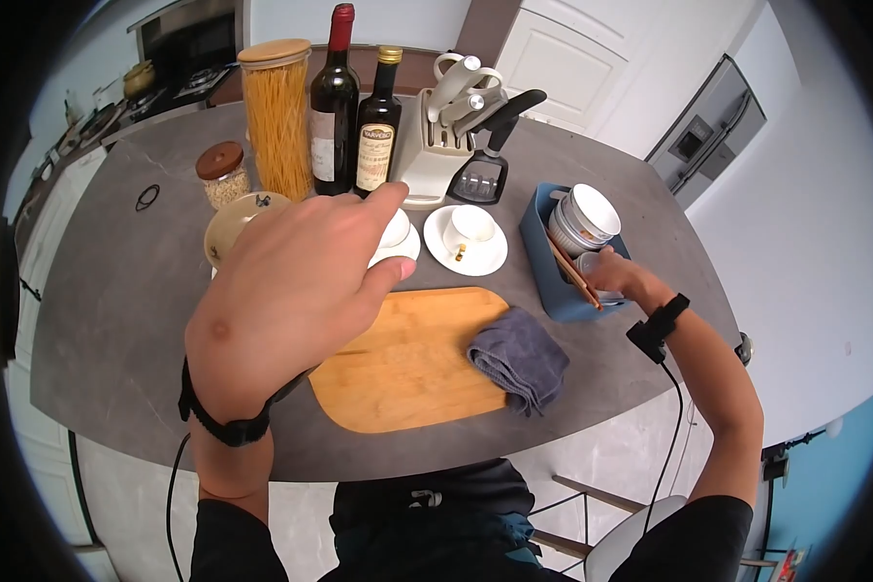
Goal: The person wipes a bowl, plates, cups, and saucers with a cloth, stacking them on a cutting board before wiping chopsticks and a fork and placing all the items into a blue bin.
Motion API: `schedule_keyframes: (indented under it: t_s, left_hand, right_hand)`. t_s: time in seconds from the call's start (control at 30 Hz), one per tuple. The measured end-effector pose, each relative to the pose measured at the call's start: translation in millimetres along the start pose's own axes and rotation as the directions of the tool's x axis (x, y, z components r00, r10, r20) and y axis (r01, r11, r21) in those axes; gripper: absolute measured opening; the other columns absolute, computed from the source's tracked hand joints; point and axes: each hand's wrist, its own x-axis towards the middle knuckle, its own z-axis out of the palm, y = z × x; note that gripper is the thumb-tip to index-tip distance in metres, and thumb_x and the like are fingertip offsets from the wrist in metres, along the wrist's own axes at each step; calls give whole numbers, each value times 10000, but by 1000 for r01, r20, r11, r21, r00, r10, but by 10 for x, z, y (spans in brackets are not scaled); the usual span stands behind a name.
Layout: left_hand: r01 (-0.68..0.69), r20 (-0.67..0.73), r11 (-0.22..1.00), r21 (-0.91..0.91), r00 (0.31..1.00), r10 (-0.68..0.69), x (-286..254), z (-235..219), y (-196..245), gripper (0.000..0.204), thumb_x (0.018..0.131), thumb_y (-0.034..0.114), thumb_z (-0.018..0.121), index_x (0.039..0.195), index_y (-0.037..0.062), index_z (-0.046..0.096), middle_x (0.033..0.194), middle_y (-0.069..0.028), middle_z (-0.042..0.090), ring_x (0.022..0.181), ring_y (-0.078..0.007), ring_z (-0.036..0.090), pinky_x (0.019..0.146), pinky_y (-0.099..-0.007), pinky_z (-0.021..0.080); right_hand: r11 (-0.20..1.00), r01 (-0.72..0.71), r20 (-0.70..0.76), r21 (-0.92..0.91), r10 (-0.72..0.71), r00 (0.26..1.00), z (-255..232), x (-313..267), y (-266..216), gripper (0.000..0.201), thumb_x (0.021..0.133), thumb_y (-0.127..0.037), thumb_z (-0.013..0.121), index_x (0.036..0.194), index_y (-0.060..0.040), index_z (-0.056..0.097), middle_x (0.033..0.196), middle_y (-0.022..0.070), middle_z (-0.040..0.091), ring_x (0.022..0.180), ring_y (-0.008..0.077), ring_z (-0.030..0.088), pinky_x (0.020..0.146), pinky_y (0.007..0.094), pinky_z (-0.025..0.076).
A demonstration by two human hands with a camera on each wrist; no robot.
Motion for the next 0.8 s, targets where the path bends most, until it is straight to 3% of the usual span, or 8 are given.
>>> schedule_keyframes:
  t_s: [0.07, 0.3, 0.43, 0.47, 0.53, 0.63, 0.77, 0.8]
  left_hand:
    - [-15, -7, 1000, 4, 1000, 15, -9, 9, -8, 373, 944, 218, 660, 1210, -36, 600, 831, -203, 669, 837, -391, 658, 734, -499, 493]
    - [-42, -52, 999, -29, 998, 41, -35, -3, -20, 270, 940, 202, 668, 1074, -17, 586, 796, -188, 660, 844, -390, 658, 728, -495, 497]
    - [-104, -132, 992, -66, 987, 95, -80, -26, -63, 255, 942, 211, 674, 1037, -6, 580, 809, -187, 677, 846, -386, 680, 729, -495, 515]
    - [-98, -143, 993, -65, 986, 88, -82, -43, -43, 255, 942, 211, 674, 1037, -6, 580, 809, -187, 677, 846, -386, 680, 729, -495, 515]
    - [-24, -78, 998, -52, 997, 20, -96, -90, -28, 252, 946, 215, 675, 1036, -2, 583, 807, -179, 685, 829, -385, 689, 721, -495, 522]
    - [-33, -83, 999, -36, 996, 30, -104, -96, -41, 246, 942, 207, 681, 1005, -10, 584, 790, -177, 684, 820, -387, 691, 712, -488, 529]
    - [-50, -88, 998, -32, 995, 47, -80, -64, -52, 245, 936, 198, 688, 978, -21, 586, 774, -179, 679, 815, -389, 690, 707, -479, 533]
    - [-46, -85, 998, -31, 995, 43, -76, -46, -65, 245, 936, 198, 688, 978, -21, 586, 774, -179, 679, 815, -389, 690, 707, -479, 533]
  right_hand:
    - [977, -131, 36, -169, 139, 990, 43, 117, -51, 1278, 642, -516, 861, 1476, 222, 235, 1358, 340, 572, 1255, 409, 607, 1016, 406, 503]
    - [990, -130, -21, -61, 129, 991, 174, 256, 119, 1175, 689, -546, 823, 1419, 214, 305, 1346, 364, 578, 1275, 423, 601, 1018, 416, 512]
    - [992, -26, 55, -120, 33, 998, 168, 366, 200, 1136, 726, -564, 800, 1403, 213, 320, 1331, 366, 591, 1263, 432, 609, 1014, 417, 517]
    - [996, -79, 17, -33, 80, 997, 160, 304, 216, 1132, 739, -573, 791, 1399, 217, 321, 1324, 367, 595, 1255, 436, 614, 1011, 419, 520]
    - [993, -87, -37, -74, 85, 996, 160, 339, 136, 1124, 742, -579, 790, 1392, 217, 336, 1318, 370, 598, 1243, 440, 622, 1002, 424, 525]
    - [973, -145, -165, -180, 116, 980, 138, 251, 138, 1122, 724, -583, 808, 1383, 209, 365, 1330, 372, 590, 1241, 444, 621, 986, 423, 534]
    - [994, -106, -116, 5, 106, 988, -411, -316, -166, 1134, 522, -451, 936, 1345, 148, 436, 1236, 291, 617, 1136, 402, 646, 952, 428, 549]
    - [995, -103, -113, 5, 103, 988, -488, -397, -193, 1134, 522, -451, 936, 1345, 148, 436, 1236, 291, 617, 1136, 402, 646, 952, 428, 549]
